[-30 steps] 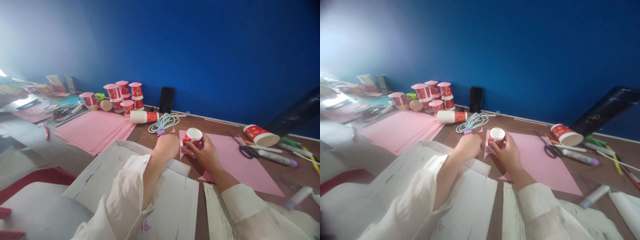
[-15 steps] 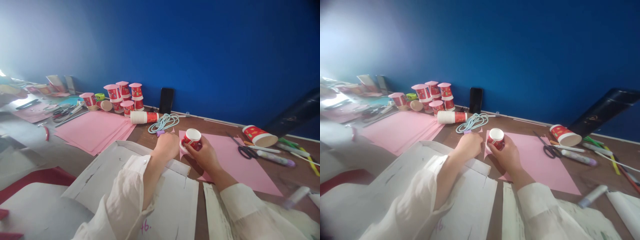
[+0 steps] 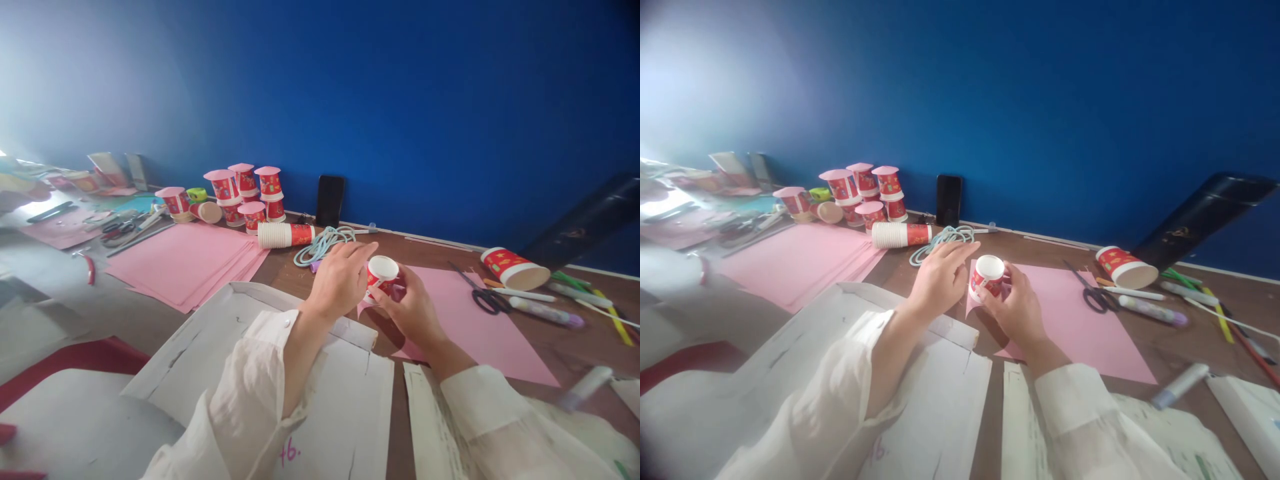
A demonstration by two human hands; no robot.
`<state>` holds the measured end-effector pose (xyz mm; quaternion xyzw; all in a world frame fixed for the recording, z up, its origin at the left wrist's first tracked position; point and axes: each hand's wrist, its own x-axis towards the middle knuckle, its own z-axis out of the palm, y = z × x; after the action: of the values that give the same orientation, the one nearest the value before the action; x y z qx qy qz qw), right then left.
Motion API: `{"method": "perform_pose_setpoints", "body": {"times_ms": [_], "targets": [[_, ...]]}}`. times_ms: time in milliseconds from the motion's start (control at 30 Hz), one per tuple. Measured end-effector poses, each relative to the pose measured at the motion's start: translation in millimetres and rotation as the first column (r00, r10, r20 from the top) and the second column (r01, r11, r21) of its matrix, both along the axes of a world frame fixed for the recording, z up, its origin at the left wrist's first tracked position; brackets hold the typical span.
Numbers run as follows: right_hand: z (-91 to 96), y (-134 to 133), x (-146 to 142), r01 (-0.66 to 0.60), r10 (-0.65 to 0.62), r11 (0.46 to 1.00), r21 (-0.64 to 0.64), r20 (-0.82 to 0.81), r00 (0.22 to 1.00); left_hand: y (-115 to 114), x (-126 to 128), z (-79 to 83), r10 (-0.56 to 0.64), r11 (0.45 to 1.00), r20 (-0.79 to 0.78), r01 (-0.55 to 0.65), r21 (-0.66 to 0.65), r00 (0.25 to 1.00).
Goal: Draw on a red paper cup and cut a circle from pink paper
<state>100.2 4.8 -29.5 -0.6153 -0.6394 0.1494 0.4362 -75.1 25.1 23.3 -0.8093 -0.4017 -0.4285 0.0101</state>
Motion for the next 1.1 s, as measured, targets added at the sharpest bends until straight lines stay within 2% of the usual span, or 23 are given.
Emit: {"method": "perform_pose_setpoints", "body": {"times_ms": [433,600,700,800,1100], "targets": [[4.7,-2.3,-3.0,0.009,-0.009,0.999,-0.046,-0.002,1.0,1.6,-1.5,0.7,-0.015,1.0,-0.024,0.014,-0.028,1.0],[8.3,-3.2,-2.7,-0.051,0.039,0.997,-0.06,-0.198,0.979,1.7,2.1,-0.8,-0.127,0.992,-0.092,0.125,-0.026,0.988],[8.5,-3.2,0.0,-0.008,-0.012,0.998,-0.068,-0.286,0.958,2.3,5.4,-6.0,-0.171,0.985,-0.13,0.168,-0.035,0.977],[8.0,-3.0,2.0,0.019,-0.043,0.995,-0.095,-0.259,0.965,3.5,7.5,-11.1,-0.188,0.982,-0.169,0.184,-0.044,0.967],[12.9,-6.1,-3.4,-0.03,0.002,0.993,-0.11,-0.247,0.969,4.6,8.7,-14.5,-0.184,0.981,-0.222,0.166,-0.096,0.958]]}}
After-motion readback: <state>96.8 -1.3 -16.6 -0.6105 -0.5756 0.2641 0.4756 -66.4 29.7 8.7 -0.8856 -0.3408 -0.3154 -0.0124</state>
